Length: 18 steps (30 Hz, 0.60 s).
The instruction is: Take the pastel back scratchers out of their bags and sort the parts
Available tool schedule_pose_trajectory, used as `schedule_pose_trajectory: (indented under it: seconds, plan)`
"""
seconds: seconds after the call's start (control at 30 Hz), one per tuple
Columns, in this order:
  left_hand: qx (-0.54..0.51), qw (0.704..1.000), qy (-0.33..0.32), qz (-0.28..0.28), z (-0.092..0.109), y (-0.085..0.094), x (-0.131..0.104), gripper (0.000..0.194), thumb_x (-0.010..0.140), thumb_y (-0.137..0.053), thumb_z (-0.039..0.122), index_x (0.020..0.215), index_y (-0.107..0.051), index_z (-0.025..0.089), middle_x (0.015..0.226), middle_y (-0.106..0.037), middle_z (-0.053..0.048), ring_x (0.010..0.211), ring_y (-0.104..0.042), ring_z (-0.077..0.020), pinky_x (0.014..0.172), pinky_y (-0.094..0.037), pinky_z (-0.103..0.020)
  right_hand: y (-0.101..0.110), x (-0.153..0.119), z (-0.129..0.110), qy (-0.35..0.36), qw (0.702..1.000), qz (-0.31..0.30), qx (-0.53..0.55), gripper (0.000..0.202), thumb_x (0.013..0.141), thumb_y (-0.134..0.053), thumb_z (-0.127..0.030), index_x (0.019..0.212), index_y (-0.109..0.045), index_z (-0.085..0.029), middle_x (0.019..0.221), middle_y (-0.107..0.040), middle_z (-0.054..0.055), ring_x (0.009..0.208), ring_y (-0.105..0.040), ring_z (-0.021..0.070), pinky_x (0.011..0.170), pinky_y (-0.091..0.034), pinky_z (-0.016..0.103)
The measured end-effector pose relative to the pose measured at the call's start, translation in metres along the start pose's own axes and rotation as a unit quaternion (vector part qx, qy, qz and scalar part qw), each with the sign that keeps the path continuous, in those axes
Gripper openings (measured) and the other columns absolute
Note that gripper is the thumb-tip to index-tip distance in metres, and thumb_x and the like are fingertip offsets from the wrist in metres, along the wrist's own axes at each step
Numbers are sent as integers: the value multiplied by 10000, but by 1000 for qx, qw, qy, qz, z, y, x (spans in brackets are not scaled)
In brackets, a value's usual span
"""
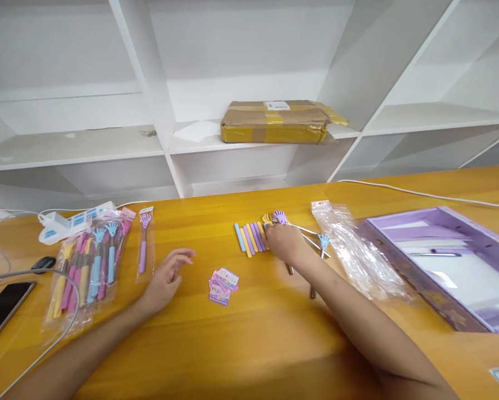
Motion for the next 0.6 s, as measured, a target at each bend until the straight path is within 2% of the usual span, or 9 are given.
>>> schedule_pose_trajectory:
  seconds: [0.13, 0.2, 0.27, 0.33, 0.4, 0.5, 0.6]
  plan:
    - [116, 985, -11, 130, 1, 62, 14, 360, 773, -432, -10, 1015, -517, 242, 1383, -577, -102, 1345, -586, -264, 1141, -515, -533, 4, -3, -1, 1, 1000, -2, -2, 404, 1088, -467, -423, 1208, -669, -94, 1013, -761, 239, 983, -774, 333, 808, -540, 371]
    - [247, 955, -8, 165, -1, 86, 19, 352, 819, -472, 17, 1095, -525, 229, 1393, -545, -137, 1361, -554, -308, 1135, -495, -548, 4, -3, -2, 5, 1000, -8, -1, 407, 1091, -457, -421, 1205, -671, -94, 999, -764, 237, 981, -776, 336, 807, -543, 375]
    - [387, 906, 7, 172, -8, 101, 22, 409, 880, -565, 121, 1284, -512, 166, 1447, -475, -211, 1425, -461, -398, 1172, -424, -604, 4, -4, -3, 9, 1000, -10, -1, 404, 1092, -458, -418, 1199, -669, -90, 954, -764, 230, 957, -779, 339, 795, -542, 376]
    - [480, 862, 39, 158, -20, 111, 24, 587, 913, -639, 259, 1432, -433, 77, 1444, -445, -274, 1426, -414, -476, 1165, -387, -656, 4, -4, -4, 12, 1000, -7, -3, 395, 1088, -469, -418, 1191, -666, -91, 916, -762, 220, 928, -780, 339, 780, -538, 375]
    - [516, 844, 74, 131, -33, 116, 25, 654, 921, -633, 273, 1481, -388, 40, 1382, -489, -277, 1372, -461, -480, 1126, -420, -642, 5, -6, -5, 17, 1000, 3, -6, 393, 1090, -468, -421, 1187, -661, -93, 911, -758, 220, 908, -778, 337, 762, -531, 371]
    - [498, 854, 113, 97, -46, 120, 26, 635, 863, -588, 121, 1471, -410, 81, 1333, -549, -232, 1282, -570, -403, 1075, -490, -541, 13, -11, -7, 18, 1000, 24, -3, 391, 1101, -441, -428, 1175, -645, -103, 944, -752, 215, 886, -774, 327, 738, -511, 354]
    - [428, 889, 144, 73, -49, 114, 25, 642, 801, -598, 69, 1423, -450, 123, 1358, -572, -206, 1212, -638, -348, 1024, -529, -471, 27, -21, -15, 24, 999, 46, 15, 385, 1116, -397, -425, 1141, -631, -120, 935, -748, 185, 852, -764, 306, 718, -477, 330]
Point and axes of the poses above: each hand's wrist, its own x-axis towards the middle knuckle, its own y-axis out of the back of the hand, z = x × y, the point moved 9 cm from there along x, towards the middle knuckle
